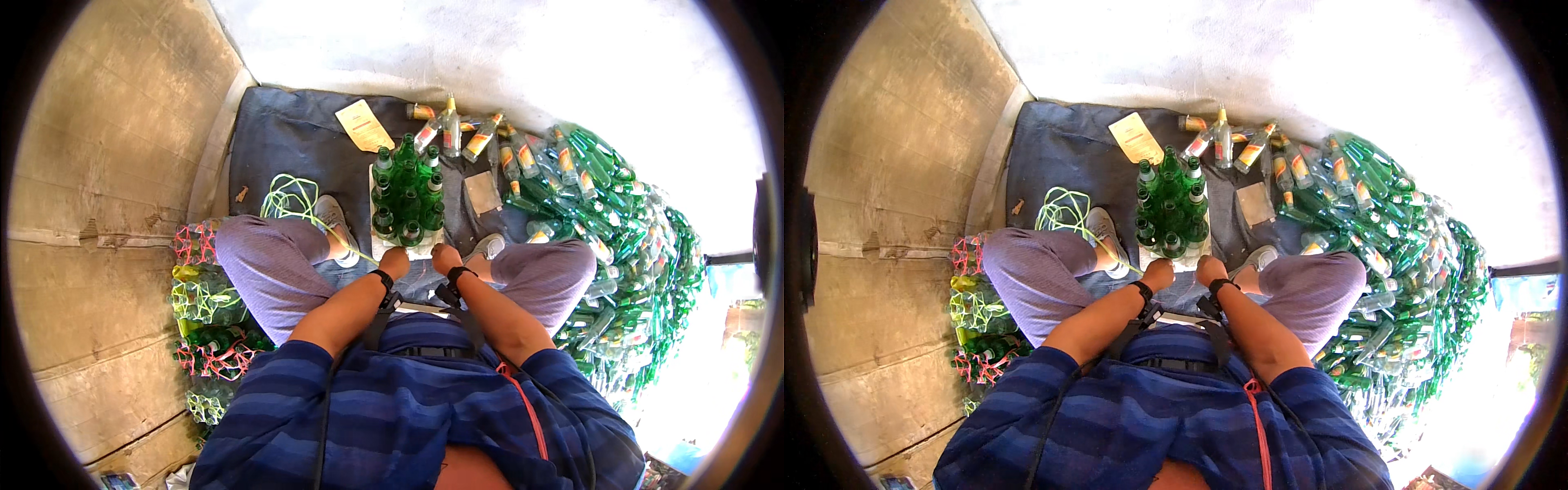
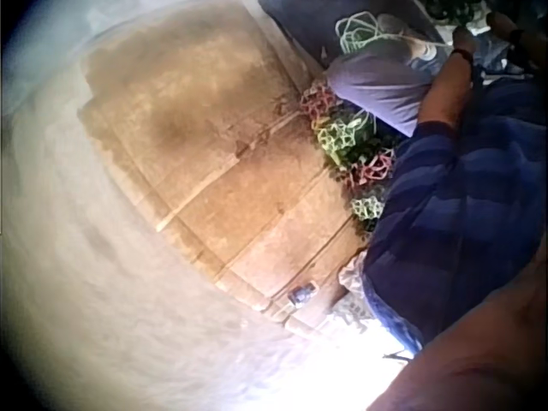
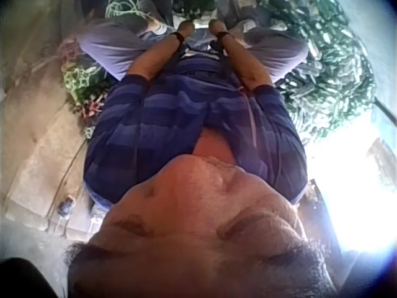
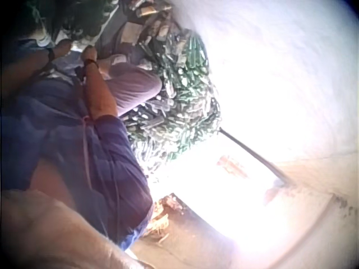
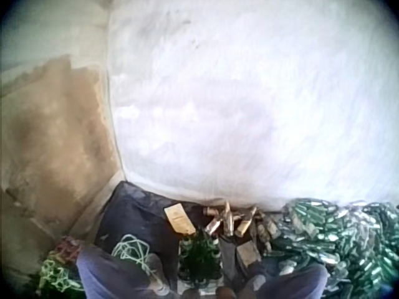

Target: The person sits on a tarp and ties green glass bottles together using a yellow string. They pick up bottles from a pile, arrange them in a small group, and wrap the string around them to secure them.

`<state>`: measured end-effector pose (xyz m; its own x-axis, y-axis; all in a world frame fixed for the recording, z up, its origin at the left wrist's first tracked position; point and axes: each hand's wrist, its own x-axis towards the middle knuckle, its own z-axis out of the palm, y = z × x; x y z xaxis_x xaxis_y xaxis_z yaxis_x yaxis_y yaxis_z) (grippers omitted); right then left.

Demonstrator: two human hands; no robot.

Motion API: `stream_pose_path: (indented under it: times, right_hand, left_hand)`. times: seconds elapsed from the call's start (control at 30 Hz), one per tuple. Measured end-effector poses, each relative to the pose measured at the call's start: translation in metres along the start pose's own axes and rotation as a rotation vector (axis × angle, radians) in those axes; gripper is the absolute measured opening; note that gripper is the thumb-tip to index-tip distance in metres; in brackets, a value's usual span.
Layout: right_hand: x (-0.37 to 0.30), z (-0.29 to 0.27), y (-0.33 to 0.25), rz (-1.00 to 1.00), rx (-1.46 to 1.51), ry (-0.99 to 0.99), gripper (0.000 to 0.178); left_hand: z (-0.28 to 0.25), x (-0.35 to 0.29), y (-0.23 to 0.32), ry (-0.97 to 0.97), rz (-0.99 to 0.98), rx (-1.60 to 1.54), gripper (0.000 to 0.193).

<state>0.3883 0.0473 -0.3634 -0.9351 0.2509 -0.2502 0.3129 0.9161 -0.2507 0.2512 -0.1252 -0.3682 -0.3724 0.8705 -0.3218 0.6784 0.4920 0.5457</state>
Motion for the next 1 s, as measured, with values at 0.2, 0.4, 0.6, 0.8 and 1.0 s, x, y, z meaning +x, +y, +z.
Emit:
stream_pose_path:
  times: [0.2, 0.4, 0.6, 0.8, 1.0]
  right_hand:
    - [-0.004, -0.020, -0.015, 0.024, 0.152, 0.079, 0.024]
    - [-0.003, -0.046, -0.033, 0.288, 0.748, -0.215, 0.024]
    - [0.007, -0.016, -0.016, 0.005, 0.265, -0.058, 0.026]
    - [0.008, -0.044, -0.028, -0.230, -0.005, -0.116, 0.027]
    - [0.009, -0.041, -0.027, -0.174, 0.208, -0.157, 0.028]
  left_hand:
    - [0.006, 0.003, -0.008, 0.035, 0.145, 0.144, 0.021]
    - [-0.010, -0.007, 0.016, -0.090, -0.003, -0.072, 0.024]
    - [-0.026, -0.012, 0.041, -0.114, -0.243, -0.406, 0.025]
    - [-0.003, -0.006, 0.029, -0.164, -0.446, -1.287, 0.009]
    - [-0.019, -0.009, 0.045, -0.169, -0.556, -1.348, 0.015]
